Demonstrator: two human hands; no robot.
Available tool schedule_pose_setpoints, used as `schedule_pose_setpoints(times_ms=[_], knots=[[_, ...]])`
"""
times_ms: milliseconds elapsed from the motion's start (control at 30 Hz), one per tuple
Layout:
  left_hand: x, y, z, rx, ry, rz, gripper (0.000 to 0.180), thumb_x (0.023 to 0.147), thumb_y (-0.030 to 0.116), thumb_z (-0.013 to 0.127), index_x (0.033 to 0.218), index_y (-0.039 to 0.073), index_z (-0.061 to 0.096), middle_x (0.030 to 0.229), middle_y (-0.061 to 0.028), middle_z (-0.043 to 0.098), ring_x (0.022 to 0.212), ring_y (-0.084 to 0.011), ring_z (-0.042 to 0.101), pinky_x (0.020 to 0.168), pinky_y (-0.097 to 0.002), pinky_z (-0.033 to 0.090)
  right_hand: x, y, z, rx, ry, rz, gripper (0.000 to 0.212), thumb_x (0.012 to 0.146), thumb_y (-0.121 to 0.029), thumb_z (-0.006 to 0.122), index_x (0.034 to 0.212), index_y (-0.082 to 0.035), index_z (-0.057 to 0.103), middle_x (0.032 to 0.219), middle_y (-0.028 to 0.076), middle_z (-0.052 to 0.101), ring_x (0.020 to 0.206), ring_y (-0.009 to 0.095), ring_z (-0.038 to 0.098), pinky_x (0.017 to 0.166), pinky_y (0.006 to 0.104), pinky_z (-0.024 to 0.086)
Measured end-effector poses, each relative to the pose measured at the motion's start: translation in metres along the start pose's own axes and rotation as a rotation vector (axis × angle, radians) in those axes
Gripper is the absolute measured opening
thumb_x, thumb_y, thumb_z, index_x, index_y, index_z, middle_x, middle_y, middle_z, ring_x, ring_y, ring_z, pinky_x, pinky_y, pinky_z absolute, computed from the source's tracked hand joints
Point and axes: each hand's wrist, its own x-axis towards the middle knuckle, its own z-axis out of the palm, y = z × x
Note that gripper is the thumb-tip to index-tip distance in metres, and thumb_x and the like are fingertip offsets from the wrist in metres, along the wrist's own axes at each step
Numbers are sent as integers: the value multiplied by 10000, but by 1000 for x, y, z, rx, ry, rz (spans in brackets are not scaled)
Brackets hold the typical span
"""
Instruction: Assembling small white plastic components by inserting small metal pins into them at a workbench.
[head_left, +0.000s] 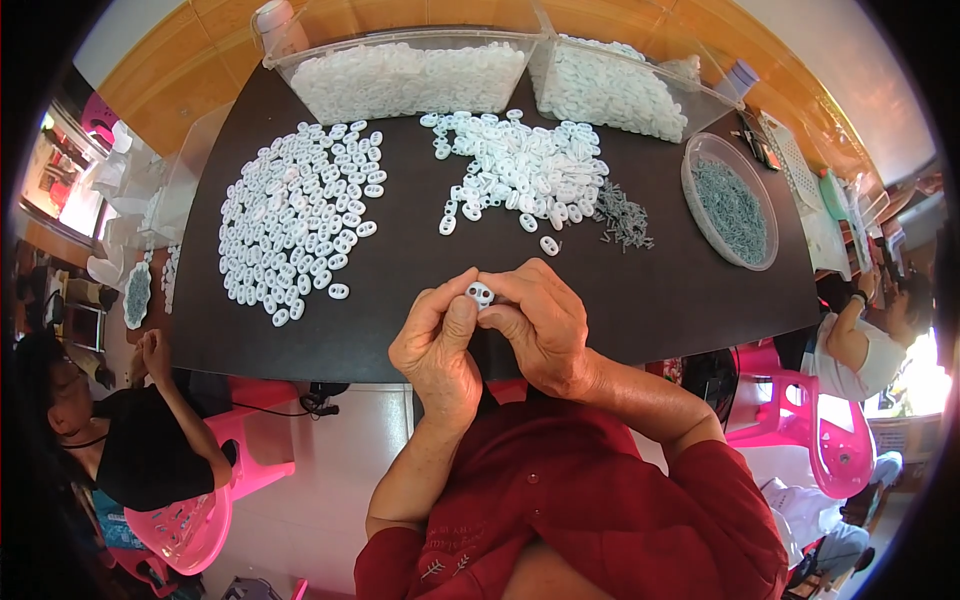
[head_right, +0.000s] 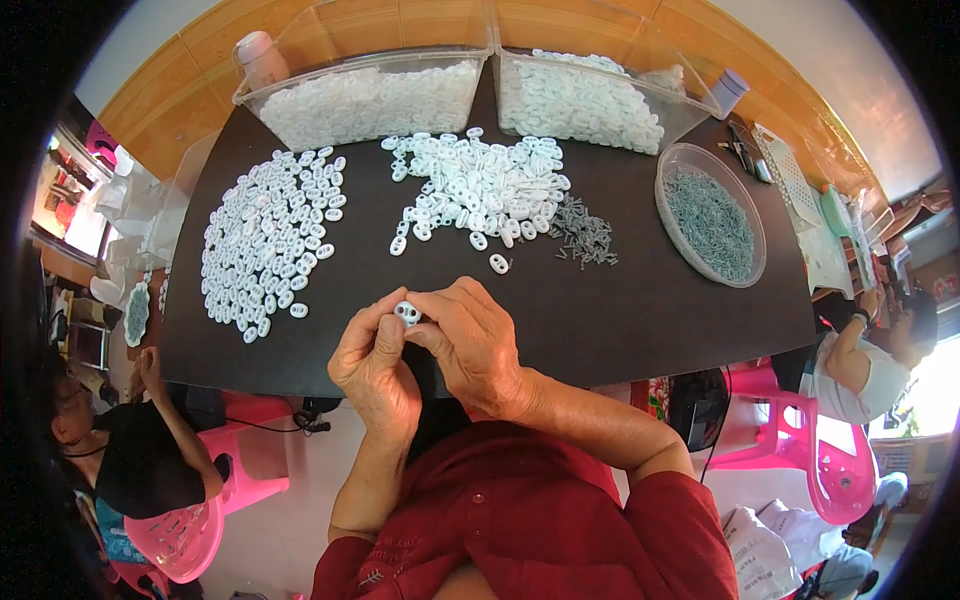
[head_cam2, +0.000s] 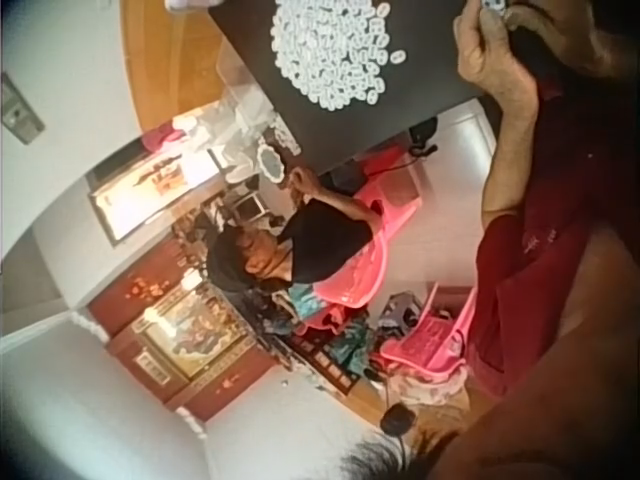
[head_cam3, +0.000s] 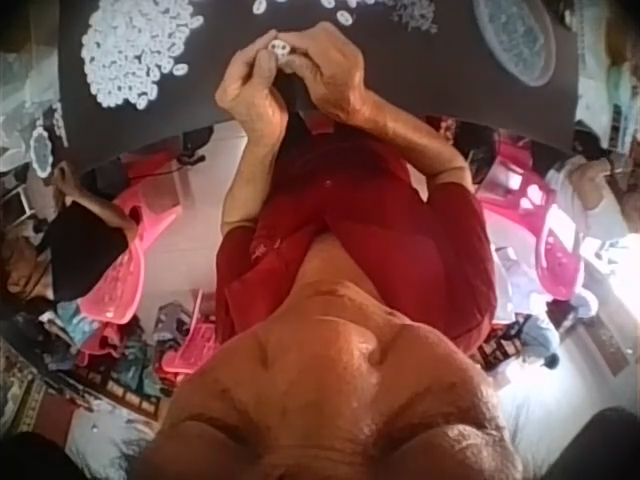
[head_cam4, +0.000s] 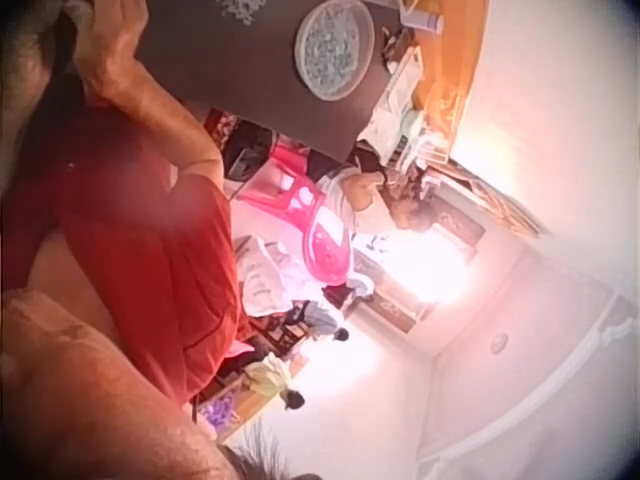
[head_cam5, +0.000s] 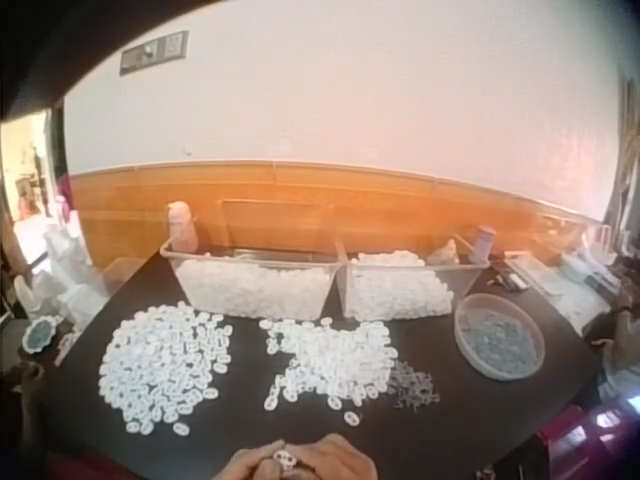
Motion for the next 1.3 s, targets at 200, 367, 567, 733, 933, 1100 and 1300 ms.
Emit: schedule_pose_setpoints(times_ms=[200,367,567,733,933,1100,1300], knots=[[-7,-1,8,-112,72,-17,172,894,94,610,1004,-37,627,834,1,563,732,-50,460,675,-186,377,-4,0,5,-128,43,-118,265,770,30,633,1029,47,579,759,83,605,652,204,534,588,303,438],[-8,0,9,-127,56,-11,143,894,95,612,965,-29,617,809,14,541,710,-37,437,658,-180,366,-7,0,8,-140,75,-135,232,783,55,586,1014,55,562,826,123,596,661,223,547,592,320,442],[-9,-6,11,-94,83,52,161,895,130,618,952,-20,608,796,19,521,703,-46,432,659,-197,368,-8,1,15,-161,126,-171,331,662,74,626,983,49,549,819,129,558,656,258,499,559,342,414],[-11,-3,15,-40,111,97,170,897,148,618,936,-18,603,807,8,527,732,-59,460,686,-214,387,-6,0,16,-167,131,-190,346,652,71,630,986,43,546,813,124,555,644,255,492,550,337,413],[-15,-6,14,35,83,106,191,917,143,588,998,-29,607,836,-11,554,757,-75,492,712,-217,405,-7,-2,9,-161,126,-173,308,672,65,630,970,35,559,807,126,567,635,262,501,549,336,423],[-14,-1,9,152,-99,-61,250,924,122,568,1111,-39,602,824,-53,609,687,-96,532,631,-216,440,-10,4,-19,-102,-29,59,188,757,54,633,937,2,627,816,80,611,676,206,570,589,295,449],[48,7,-10,997,-228,373,195,807,43,645,1000,14,636,758,-91,584,680,-204,565,620,-311,455,35,29,-75,-235,40,209,90,812,8,637,901,2,643,784,71,595,707,110,555,615,252,445]])
